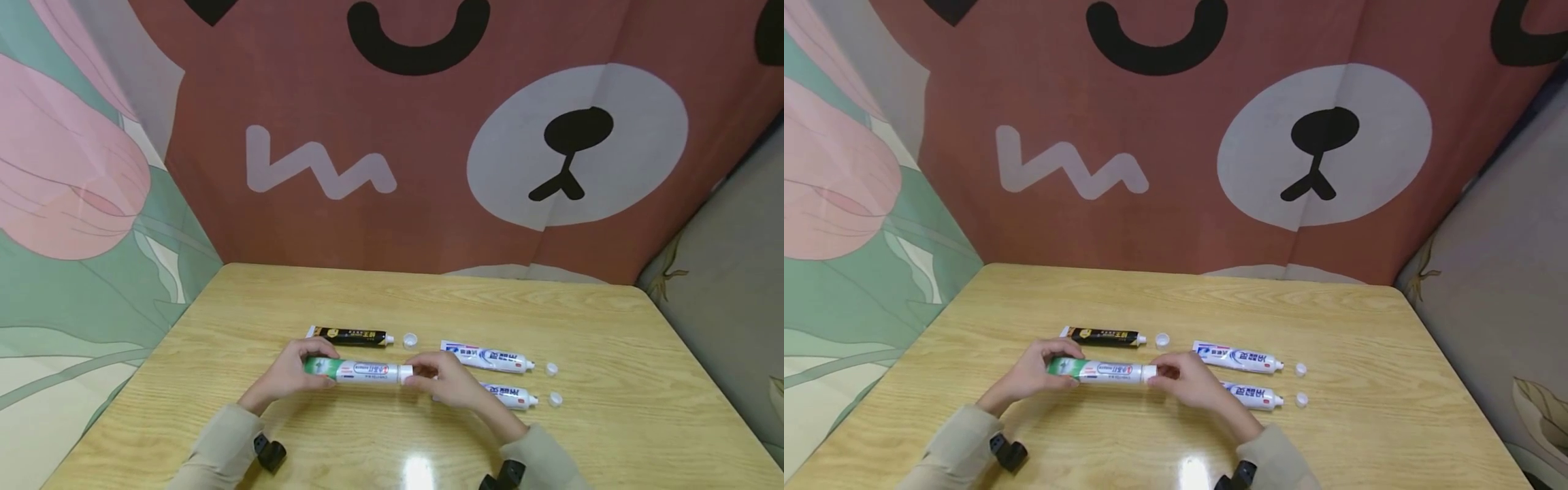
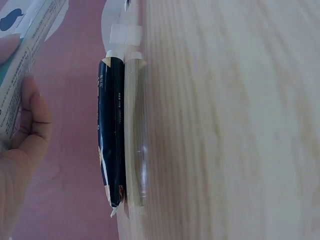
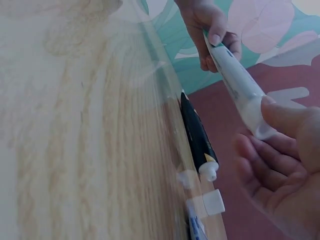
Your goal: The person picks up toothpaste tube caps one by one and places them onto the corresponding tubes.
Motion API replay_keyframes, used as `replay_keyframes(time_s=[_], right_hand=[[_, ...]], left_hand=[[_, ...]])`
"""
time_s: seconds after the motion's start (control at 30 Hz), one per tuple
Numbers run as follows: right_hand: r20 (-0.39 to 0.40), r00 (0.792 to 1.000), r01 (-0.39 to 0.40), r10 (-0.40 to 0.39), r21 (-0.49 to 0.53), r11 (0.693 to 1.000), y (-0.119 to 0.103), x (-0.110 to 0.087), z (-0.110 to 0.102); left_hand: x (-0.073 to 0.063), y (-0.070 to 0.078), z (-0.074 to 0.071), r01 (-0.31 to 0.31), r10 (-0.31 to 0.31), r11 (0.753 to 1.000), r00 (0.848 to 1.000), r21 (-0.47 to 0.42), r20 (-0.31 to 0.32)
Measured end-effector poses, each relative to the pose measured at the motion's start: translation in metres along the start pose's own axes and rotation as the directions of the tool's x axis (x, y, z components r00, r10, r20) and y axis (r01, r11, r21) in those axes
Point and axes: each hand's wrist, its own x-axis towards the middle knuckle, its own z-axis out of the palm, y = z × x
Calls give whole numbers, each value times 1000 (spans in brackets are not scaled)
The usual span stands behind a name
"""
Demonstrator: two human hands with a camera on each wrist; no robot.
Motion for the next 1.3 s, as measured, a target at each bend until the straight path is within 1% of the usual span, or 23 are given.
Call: replay_keyframes(time_s=[0.07,0.1,0.17,0.2,0.23,0.37,0.43,0.5,0.57,0.67,0.77,0.87,0.97,1.07,1.17,1.3], right_hand=[[-42,999,-30,31,16,999,-2,0,2],[-61,997,-37,39,23,999,-3,1,2],[-95,995,-42,43,14,999,-4,1,3],[-111,993,-34,34,-1,999,-5,2,4],[-129,992,-18,16,-18,1000,-3,2,4],[-180,982,30,-51,-118,993,-5,3,8],[-180,981,46,-72,-143,989,-5,4,9],[-159,984,62,-83,-135,989,-5,4,7],[-126,989,69,-83,-115,991,-3,4,4],[-64,994,79,-83,-67,995,0,3,-1],[-15,996,85,-86,-63,994,3,2,-5],[7,997,79,-78,-76,994,4,2,-5],[-11,998,64,-65,-80,995,3,1,-4],[-63,996,61,-68,-100,993,0,1,-1],[-127,984,103,-124,-158,982,-3,1,2],[-181,957,177,-228,-260,949,-4,1,5]], left_hand=[[0,-7,0,10,-10,1000,1000,-5,-4],[0,-7,0,15,-15,1000,1000,-8,-7],[0,-4,1,37,-37,999,999,-16,-18],[0,-1,1,36,-36,999,999,-15,-22],[0,-1,1,36,-37,999,999,-20,-23],[0,16,1,42,-42,999,999,-19,-21],[1,20,0,45,-45,999,999,-17,-16],[1,20,-1,41,-41,999,999,-17,-15],[1,16,-2,39,-39,999,999,-23,-16],[1,5,-3,39,-39,999,999,-27,-19],[1,-6,-2,40,-40,999,999,-23,-14],[1,-10,-1,40,-40,999,999,-19,-8],[1,-11,0,44,-45,999,999,-20,-10],[1,-10,0,47,-48,999,999,-25,-21],[1,-10,1,52,-53,998,998,-37,-20],[2,-13,3,50,-50,997,999,-53,-3]])
